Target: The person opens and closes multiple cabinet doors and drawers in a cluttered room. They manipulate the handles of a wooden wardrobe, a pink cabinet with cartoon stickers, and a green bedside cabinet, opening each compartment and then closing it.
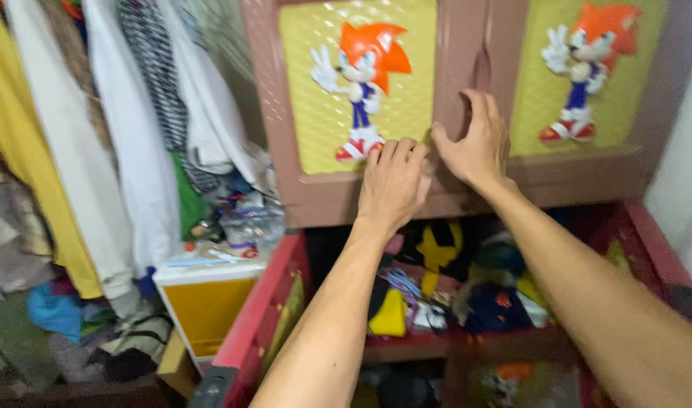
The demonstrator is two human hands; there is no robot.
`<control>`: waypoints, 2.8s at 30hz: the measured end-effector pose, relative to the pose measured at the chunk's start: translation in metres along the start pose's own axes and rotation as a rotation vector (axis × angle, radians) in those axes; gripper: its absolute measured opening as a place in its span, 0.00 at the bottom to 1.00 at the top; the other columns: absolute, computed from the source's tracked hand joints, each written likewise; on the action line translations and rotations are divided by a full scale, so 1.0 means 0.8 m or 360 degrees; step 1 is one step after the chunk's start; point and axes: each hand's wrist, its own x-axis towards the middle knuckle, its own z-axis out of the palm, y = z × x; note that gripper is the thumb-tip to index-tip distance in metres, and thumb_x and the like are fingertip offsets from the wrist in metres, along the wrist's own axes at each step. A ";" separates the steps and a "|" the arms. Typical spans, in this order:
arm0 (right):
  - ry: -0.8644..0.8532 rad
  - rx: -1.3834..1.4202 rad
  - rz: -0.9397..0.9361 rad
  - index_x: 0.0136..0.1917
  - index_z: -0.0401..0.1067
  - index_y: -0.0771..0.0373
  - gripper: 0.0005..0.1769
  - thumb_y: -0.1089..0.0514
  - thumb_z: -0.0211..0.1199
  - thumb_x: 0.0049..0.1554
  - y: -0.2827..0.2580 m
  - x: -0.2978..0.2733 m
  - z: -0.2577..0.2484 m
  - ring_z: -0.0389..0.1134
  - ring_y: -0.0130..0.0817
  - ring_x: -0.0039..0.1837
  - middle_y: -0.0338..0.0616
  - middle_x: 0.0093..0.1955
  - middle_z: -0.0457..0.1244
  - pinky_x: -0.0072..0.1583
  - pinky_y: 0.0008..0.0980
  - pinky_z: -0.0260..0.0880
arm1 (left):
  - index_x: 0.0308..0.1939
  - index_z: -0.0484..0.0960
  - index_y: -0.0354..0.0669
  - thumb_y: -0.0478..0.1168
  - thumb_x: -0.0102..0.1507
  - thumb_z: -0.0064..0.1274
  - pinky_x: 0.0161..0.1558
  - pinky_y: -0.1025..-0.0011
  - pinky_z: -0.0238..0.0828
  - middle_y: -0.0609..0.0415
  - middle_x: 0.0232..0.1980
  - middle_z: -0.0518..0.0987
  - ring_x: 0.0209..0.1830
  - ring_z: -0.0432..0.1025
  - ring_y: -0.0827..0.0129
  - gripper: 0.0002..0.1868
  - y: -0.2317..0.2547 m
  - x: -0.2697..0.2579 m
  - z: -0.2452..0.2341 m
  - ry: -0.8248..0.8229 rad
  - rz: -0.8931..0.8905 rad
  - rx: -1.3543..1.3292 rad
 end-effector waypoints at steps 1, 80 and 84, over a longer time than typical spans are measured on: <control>-0.0039 0.0010 0.0089 0.69 0.63 0.67 0.37 0.51 0.74 0.53 0.005 0.012 0.015 0.63 0.58 0.63 0.60 0.64 0.61 0.62 0.51 0.63 | 0.52 0.76 0.43 0.40 0.55 0.60 0.55 0.54 0.64 0.50 0.52 0.74 0.56 0.68 0.55 0.21 -0.012 0.003 -0.005 -0.0067 -0.0046 0.0023; -0.1406 -0.1426 -0.0819 0.60 0.78 0.47 0.28 0.33 0.63 0.52 0.048 0.042 -0.019 0.37 0.44 0.87 0.33 0.74 0.60 0.70 0.71 0.50 | 0.54 0.78 0.36 0.42 0.53 0.62 0.61 0.47 0.63 0.42 0.65 0.68 0.69 0.59 0.46 0.26 0.064 -0.042 -0.112 -0.0721 -0.0275 -0.0168; -0.1392 -0.1543 -0.0902 0.59 0.78 0.50 0.32 0.30 0.64 0.49 0.040 0.039 -0.015 0.41 0.43 0.83 0.38 0.71 0.61 0.69 0.76 0.44 | 0.55 0.77 0.36 0.43 0.53 0.62 0.63 0.47 0.63 0.42 0.65 0.68 0.70 0.58 0.45 0.28 0.061 -0.033 -0.092 -0.0707 -0.0256 -0.0187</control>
